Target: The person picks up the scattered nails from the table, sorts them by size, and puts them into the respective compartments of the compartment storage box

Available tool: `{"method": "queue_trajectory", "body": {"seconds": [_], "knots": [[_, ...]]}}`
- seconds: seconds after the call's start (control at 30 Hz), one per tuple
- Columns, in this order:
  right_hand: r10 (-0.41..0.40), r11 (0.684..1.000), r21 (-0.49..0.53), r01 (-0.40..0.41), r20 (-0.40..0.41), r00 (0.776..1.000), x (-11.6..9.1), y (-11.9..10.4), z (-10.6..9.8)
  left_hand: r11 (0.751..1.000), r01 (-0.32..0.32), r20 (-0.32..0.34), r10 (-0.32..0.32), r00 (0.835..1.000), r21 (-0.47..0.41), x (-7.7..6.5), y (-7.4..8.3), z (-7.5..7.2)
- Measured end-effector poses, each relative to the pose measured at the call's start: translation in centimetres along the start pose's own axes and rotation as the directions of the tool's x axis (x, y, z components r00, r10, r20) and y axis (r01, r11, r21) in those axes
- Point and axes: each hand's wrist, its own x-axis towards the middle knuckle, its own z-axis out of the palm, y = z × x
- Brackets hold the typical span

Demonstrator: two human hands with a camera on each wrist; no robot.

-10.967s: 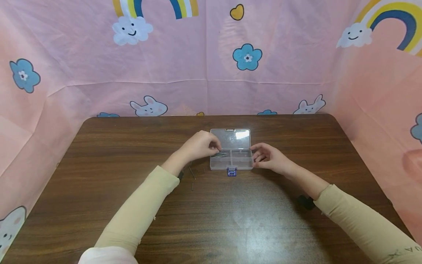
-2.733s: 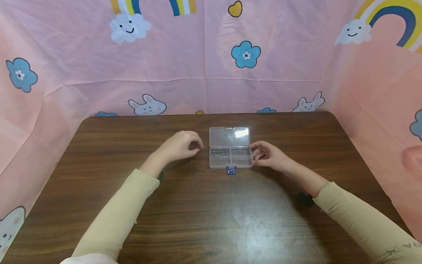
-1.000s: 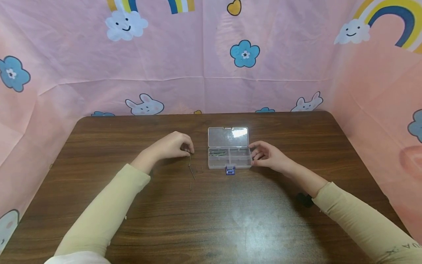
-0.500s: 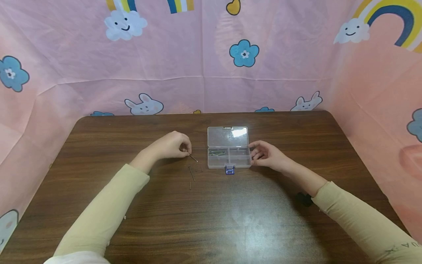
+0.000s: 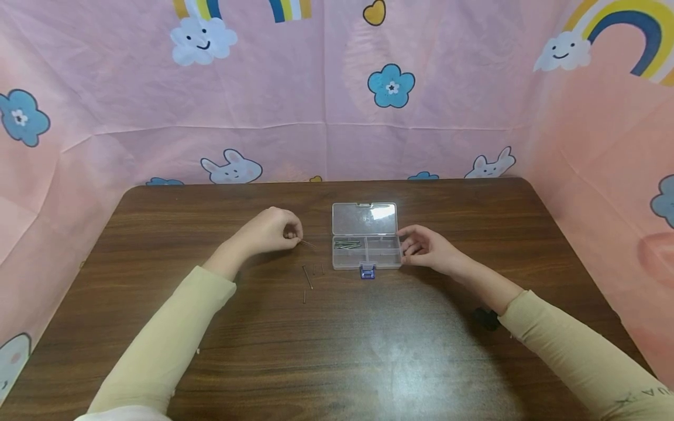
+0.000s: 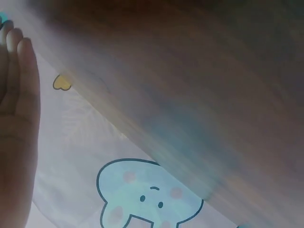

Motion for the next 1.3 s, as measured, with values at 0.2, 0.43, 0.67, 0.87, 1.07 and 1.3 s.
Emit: {"method": "queue_trajectory", "body": {"seconds": [0.2, 0.43, 0.67, 0.87, 1.07, 1.3], "knots": [[0.014, 1.0, 0.002, -0.014, -0.001, 1.0, 0.0, 0.0, -0.1, 1.0, 0.022, -0.068, -0.021, 0.997, 0.004, -0.1, 0.3, -0.1], [0.003, 1.0, 0.015, -0.003, 0.008, 1.0, 0.0, 0.0, -0.2, 0.998, 0.052, -0.134, -0.047, 0.99, 0.038, 0.1, 0.9, 0.1], [0.004, 1.0, 0.009, -0.004, 0.009, 1.0, -0.1, 0.0, -0.1, 0.994, 0.096, -0.176, -0.085, 0.981, 0.057, 0.5, 1.9, 0.6], [-0.002, 1.0, 0.008, 0.002, 0.011, 1.0, -0.1, 0.0, 0.0, 0.993, 0.081, -0.22, -0.062, 0.974, 0.081, 0.9, 2.6, 1.0], [-0.004, 1.0, 0.011, 0.004, 0.012, 1.0, -0.1, -0.1, 0.0, 0.994, 0.073, -0.222, -0.053, 0.974, 0.08, 1.5, 3.6, 1.3], [-0.01, 1.0, 0.009, 0.01, 0.012, 1.0, -0.1, -0.1, 0.0, 0.994, 0.043, -0.219, -0.02, 0.976, 0.101, 2.5, 4.8, 1.8]]}}
